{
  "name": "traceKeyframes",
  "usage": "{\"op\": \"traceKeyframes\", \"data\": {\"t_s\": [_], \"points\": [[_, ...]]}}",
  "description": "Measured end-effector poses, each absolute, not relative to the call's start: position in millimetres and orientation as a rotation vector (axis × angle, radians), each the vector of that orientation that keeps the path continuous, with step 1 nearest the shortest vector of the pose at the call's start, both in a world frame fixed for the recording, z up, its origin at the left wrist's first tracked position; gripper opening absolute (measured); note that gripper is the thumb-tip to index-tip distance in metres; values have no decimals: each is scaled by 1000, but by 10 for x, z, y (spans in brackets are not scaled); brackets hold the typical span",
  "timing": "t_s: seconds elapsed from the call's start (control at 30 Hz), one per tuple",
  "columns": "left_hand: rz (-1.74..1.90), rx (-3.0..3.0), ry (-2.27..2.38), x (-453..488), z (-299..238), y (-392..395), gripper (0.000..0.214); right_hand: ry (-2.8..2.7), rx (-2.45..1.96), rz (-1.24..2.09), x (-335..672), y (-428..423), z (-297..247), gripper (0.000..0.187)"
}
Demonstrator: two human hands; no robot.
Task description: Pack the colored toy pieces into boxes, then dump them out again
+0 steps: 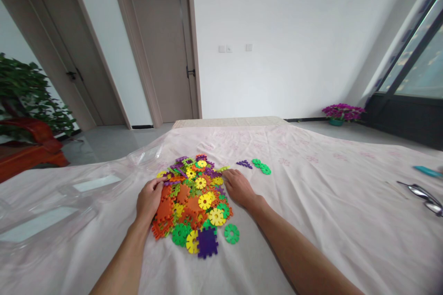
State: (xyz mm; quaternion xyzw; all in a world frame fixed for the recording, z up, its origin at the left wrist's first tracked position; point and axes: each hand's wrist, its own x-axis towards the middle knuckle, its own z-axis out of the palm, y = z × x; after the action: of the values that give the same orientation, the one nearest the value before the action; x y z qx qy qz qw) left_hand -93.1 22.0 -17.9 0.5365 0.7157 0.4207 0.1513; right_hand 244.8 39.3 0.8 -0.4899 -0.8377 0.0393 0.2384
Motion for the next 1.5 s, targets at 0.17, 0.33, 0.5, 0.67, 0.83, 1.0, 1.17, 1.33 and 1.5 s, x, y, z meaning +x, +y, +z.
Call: {"op": "traceKeyframes", "data": {"t_s": [0.17,0.33,0.5,0.67,0.83,1.0,1.17,1.33,1.5], "points": [[1219,1552,2039,-942,-202,229,31,-2296,-1328,115,2457,416,-21,27],[1222,1553,2036,-958,-221,239,31,-2292,-1359,115,2459,426,-41,46],[1204,1546,2057,-950,-206,237,31,-2297,-1314,115,2456,409,-18,33],[1201,1542,2061,-933,-188,223,31,-2285,-1358,103,2456,411,-24,41],[1207,1539,2061,-927,-184,218,31,-2306,-1309,131,2460,412,-20,33],[1216,1544,2057,-935,-194,229,31,-2301,-1319,125,2454,409,-6,34],[1225,1559,2055,-944,-206,237,31,-2307,-1315,124,2450,403,4,34],[1225,1565,2066,-948,-213,241,31,-2301,-1316,132,2456,400,2,33],[1215,1556,2064,-946,-202,236,30,-2291,-1307,111,2455,415,-36,32]]}}
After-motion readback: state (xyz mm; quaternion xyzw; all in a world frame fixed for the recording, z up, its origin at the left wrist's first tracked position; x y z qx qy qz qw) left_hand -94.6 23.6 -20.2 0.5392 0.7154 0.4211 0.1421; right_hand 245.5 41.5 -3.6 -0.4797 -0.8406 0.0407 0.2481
